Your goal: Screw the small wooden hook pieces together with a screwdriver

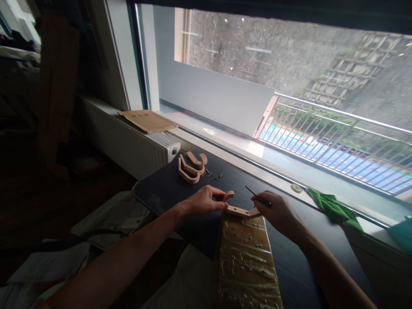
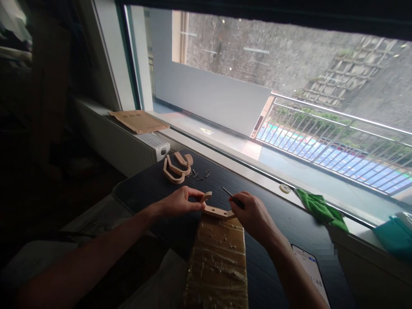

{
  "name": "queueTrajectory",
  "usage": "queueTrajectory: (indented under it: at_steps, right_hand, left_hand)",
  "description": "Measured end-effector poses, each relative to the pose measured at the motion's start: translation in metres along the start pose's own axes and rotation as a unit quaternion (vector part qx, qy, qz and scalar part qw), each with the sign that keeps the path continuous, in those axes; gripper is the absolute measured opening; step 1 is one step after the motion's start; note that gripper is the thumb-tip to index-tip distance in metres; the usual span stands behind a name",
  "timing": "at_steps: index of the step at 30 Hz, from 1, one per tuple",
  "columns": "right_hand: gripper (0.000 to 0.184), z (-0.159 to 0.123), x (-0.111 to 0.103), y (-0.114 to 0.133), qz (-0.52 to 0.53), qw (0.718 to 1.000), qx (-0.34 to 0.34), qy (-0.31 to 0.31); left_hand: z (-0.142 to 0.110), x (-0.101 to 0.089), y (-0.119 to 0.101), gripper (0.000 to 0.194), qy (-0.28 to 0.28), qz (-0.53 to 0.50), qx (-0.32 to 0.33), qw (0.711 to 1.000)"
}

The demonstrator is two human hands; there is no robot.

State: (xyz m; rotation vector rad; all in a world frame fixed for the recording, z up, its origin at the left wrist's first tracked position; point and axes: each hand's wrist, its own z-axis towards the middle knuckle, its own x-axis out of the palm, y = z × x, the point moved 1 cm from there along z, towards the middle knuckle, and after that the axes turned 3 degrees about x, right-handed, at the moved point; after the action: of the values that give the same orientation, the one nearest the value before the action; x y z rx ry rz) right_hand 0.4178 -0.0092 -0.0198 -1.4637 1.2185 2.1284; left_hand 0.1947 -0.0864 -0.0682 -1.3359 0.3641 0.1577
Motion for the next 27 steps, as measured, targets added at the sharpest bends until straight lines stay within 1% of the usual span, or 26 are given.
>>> queueTrajectory:
  at_steps: [5,7,10,14,21,27]
  right_hand:
    - [0.026,0.005,0.002,-0.006,-0.011,1.000,0.015,0.019]
    - [0.024,0.006,0.002,-0.005,-0.023,0.999,0.006,0.027]
    - [0.020,0.004,0.001,0.003,-0.047,0.998,-0.023,0.042]
    - [0.017,0.001,0.003,0.012,-0.078,0.992,-0.056,0.079]
    - [0.017,0.002,0.010,0.012,-0.119,0.985,-0.062,0.108]
    - [0.020,0.002,0.014,0.014,-0.136,0.981,-0.066,0.118]
  left_hand:
    - [0.003,0.000,0.001,0.030,0.002,0.002,0.003,1.000]
    - [0.002,0.001,0.001,0.032,-0.003,0.010,0.009,1.000]
    - [-0.002,0.003,0.001,0.033,-0.015,0.026,0.021,0.999]
    - [-0.006,0.005,-0.001,0.032,-0.036,0.054,0.035,0.997]
    - [-0.007,0.006,0.000,0.032,-0.053,0.082,0.040,0.994]
    - [-0.008,0.007,0.001,0.033,-0.066,0.085,0.034,0.994]
